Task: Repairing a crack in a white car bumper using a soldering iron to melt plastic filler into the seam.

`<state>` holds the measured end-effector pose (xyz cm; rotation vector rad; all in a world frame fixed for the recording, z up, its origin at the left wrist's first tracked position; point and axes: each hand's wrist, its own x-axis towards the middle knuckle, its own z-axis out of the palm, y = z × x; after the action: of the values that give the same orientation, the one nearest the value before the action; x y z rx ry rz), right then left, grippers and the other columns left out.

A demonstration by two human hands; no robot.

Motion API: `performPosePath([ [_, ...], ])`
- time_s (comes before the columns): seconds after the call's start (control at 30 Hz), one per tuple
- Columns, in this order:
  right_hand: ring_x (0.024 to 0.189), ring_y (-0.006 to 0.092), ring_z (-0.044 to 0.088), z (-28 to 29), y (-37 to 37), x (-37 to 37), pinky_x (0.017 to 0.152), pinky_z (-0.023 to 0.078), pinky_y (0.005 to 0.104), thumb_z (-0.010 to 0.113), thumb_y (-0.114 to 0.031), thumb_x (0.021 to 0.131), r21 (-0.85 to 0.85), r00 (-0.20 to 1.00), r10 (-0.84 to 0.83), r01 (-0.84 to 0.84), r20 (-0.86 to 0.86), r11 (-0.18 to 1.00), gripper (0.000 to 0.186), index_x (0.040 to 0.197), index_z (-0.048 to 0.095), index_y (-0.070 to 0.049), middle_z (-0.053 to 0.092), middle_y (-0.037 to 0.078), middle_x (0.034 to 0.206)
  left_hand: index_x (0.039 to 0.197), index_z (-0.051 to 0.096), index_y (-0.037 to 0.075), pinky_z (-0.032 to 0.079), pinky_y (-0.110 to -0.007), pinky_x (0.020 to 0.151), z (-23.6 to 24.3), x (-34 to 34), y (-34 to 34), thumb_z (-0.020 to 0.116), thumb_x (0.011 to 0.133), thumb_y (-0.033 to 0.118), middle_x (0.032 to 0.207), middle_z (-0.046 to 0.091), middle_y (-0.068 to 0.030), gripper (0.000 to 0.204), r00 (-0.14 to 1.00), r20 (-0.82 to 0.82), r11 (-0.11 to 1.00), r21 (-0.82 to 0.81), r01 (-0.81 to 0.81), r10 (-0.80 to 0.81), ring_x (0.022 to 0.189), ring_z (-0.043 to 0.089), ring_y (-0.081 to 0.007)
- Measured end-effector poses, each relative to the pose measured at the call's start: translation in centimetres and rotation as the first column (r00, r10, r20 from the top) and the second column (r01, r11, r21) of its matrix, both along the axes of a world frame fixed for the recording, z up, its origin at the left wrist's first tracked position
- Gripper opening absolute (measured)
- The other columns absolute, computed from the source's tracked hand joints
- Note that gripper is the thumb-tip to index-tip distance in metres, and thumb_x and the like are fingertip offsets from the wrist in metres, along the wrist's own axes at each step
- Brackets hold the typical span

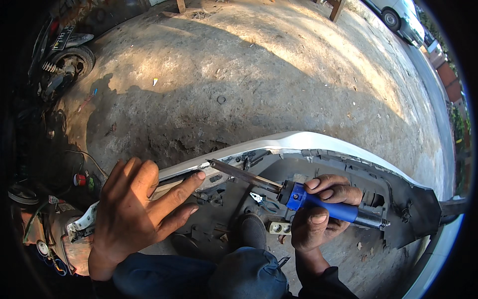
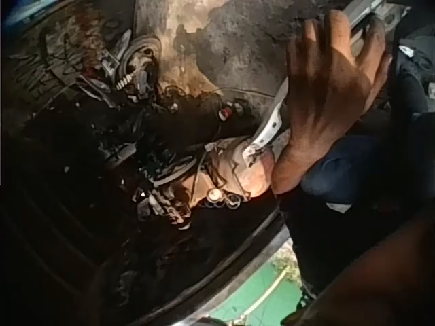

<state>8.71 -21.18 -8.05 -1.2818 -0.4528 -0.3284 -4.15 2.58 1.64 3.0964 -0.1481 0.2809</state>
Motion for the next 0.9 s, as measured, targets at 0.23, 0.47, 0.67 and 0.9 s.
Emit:
performPosePath([
  [0.23,0.108,0.0206,0.06,0.4,-0.05,-0.05,0.093,0.055,0.0307,0.081,-0.039,0.094,0.015,0.983,0.186,-0.186,0.0,0.983,0.049,0.109,0.049,-0.005,0.054,0.011,0.105,0.136,0.074,0.029,0.044,-0.039,0.067,0.07,0.05,0.06,0.082,0.084,0.038,0.083,0.042,-0.0046,0.053,1.0,-0.003,1.0,0.002,0.012,-0.012,0.075,0.047,-0.0239],
  [0.47,0.102,0.0177,0.059,0.75,0.36,-0.06,0.094,0.05,0.0304,0.081,-0.042,0.094,-0.043,0.988,0.153,-0.151,0.031,0.988,0.05,0.106,0.049,-0.006,0.054,0.01,0.102,0.135,0.075,0.028,0.045,-0.039,0.067,-0.01,-0.02,0.22,0.081,0.085,0.038,0.084,0.044,-0.0053,0.051,1.0,-0.001,1.0,-0.004,0.018,-0.018,0.074,0.048,-0.0246],
  [0.67,0.102,0.0178,0.059,0.61,0.2,0.05,0.093,0.051,0.0295,0.081,-0.042,0.094,-0.039,0.988,0.15,-0.148,0.036,0.988,0.049,0.105,0.049,-0.006,0.054,0.01,0.102,0.134,0.075,0.028,0.045,-0.039,0.068,-0.03,0.05,0.23,0.081,0.085,0.038,0.084,0.045,-0.0054,0.051,1.0,-0.001,1.0,-0.005,0.016,-0.016,0.074,0.048,-0.0248],
  [0.9,0.103,0.0181,0.059,0.45,0.18,0.21,0.091,0.052,0.0285,0.08,-0.04,0.095,-0.027,0.986,0.158,-0.157,0.048,0.987,0.048,0.105,0.049,-0.005,0.054,0.011,0.102,0.133,0.076,0.028,0.046,-0.039,0.068,0.14,-0.02,0.05,0.083,0.083,0.036,0.084,0.044,-0.0054,0.051,1.0,-0.006,1.0,-0.016,0.009,-0.009,0.075,0.048,-0.0249],
])
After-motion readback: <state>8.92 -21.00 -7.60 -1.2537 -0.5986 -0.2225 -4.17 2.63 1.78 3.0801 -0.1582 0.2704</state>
